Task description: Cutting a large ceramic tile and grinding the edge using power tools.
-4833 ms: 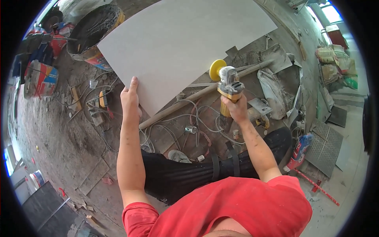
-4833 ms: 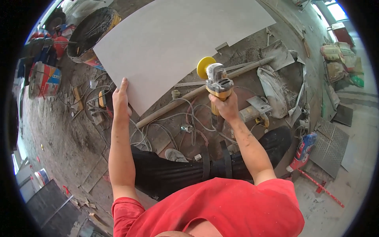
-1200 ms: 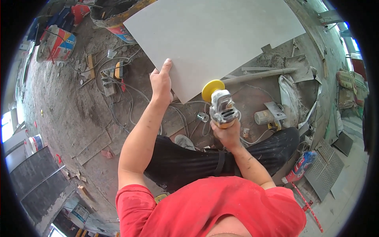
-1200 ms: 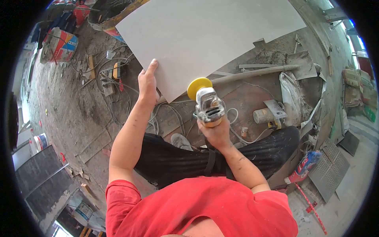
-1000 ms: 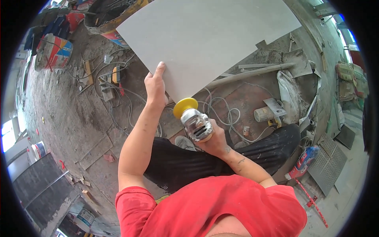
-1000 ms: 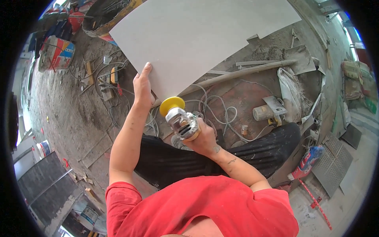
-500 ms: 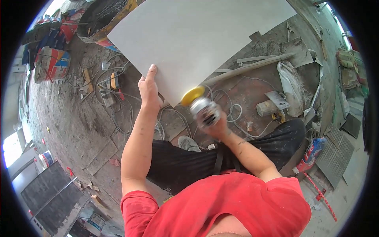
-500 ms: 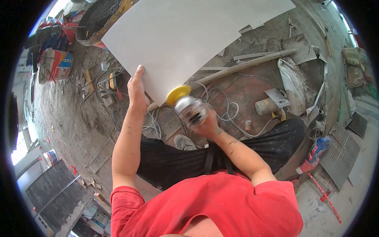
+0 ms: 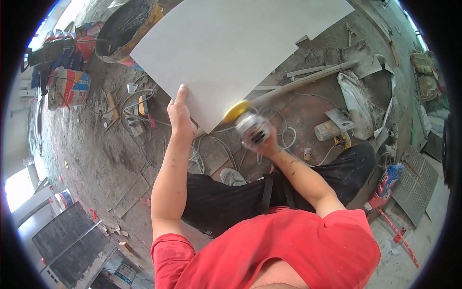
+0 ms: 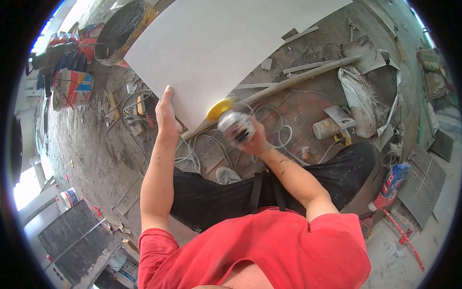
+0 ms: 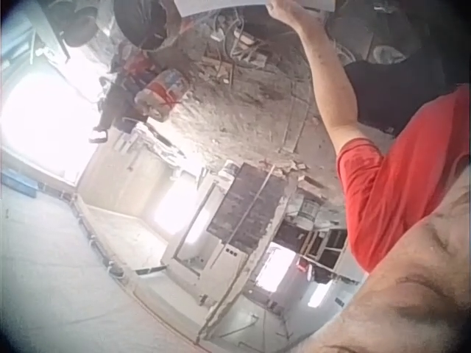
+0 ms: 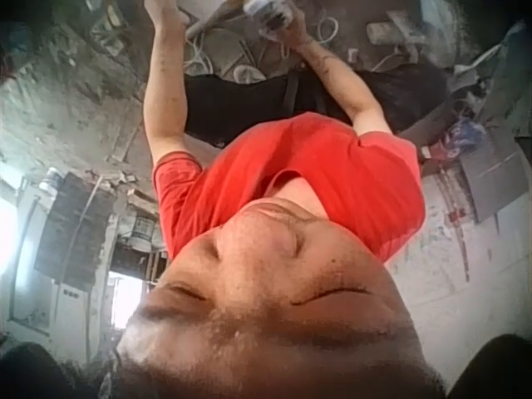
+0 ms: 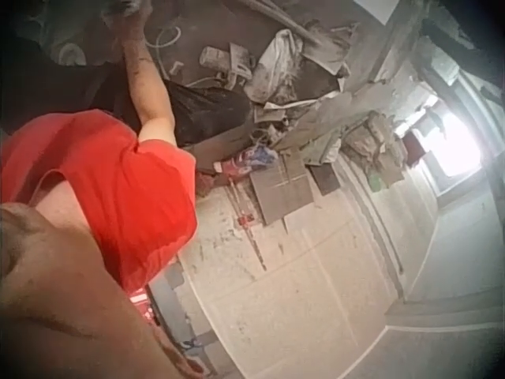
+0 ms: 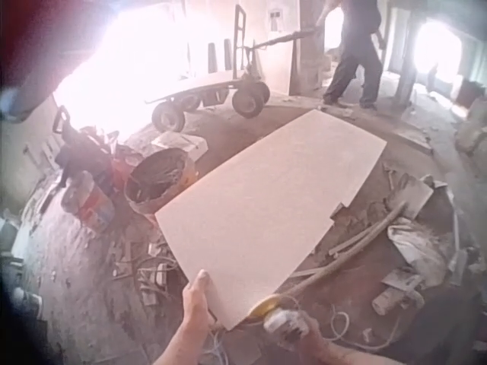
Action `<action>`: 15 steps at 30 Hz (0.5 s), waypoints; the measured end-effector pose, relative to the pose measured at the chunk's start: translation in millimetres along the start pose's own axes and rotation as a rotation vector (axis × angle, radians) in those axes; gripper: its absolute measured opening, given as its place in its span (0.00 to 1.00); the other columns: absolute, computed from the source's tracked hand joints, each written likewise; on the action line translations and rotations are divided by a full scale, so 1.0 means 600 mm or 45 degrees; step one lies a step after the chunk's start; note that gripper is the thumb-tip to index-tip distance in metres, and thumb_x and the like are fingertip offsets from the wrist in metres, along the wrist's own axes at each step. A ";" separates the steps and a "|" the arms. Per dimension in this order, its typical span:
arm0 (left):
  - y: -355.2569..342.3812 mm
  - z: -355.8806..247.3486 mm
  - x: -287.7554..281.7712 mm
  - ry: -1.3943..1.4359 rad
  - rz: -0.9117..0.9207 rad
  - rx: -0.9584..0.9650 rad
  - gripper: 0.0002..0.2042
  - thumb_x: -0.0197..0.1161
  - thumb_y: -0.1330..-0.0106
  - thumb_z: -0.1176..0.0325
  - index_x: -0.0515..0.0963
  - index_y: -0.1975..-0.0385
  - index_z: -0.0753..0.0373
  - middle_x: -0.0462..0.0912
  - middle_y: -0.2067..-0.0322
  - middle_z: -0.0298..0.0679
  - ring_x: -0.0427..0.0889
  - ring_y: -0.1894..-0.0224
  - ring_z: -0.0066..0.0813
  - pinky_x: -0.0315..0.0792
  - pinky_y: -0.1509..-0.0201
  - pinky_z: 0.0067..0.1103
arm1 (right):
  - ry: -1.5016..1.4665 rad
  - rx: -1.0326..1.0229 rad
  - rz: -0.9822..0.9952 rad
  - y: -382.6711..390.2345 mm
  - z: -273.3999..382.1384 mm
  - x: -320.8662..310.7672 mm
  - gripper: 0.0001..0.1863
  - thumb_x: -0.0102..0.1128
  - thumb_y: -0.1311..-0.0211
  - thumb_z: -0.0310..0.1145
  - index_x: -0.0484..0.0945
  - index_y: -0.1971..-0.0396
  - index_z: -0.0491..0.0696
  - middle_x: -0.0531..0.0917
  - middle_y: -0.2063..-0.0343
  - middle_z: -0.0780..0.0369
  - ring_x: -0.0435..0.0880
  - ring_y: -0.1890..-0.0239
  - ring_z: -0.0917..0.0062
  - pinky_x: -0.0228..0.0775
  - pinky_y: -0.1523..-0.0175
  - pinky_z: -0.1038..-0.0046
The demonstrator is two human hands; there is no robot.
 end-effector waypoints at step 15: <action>0.004 0.003 0.027 -0.076 -0.041 0.085 0.20 0.61 0.22 0.59 0.77 0.43 0.71 0.84 0.49 0.45 0.86 0.49 0.40 0.83 0.45 0.38 | 0.060 0.044 -0.143 -0.087 -0.068 -0.157 0.33 0.84 0.49 0.32 0.77 0.43 0.45 0.88 0.54 0.65 0.88 0.52 0.78 0.81 0.45 0.71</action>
Point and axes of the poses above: each hand's wrist, its own y-axis away from the middle knuckle, its own x-axis out of the palm, z = x × y, the point moved 6 cm from there along -y, towards the middle knuckle
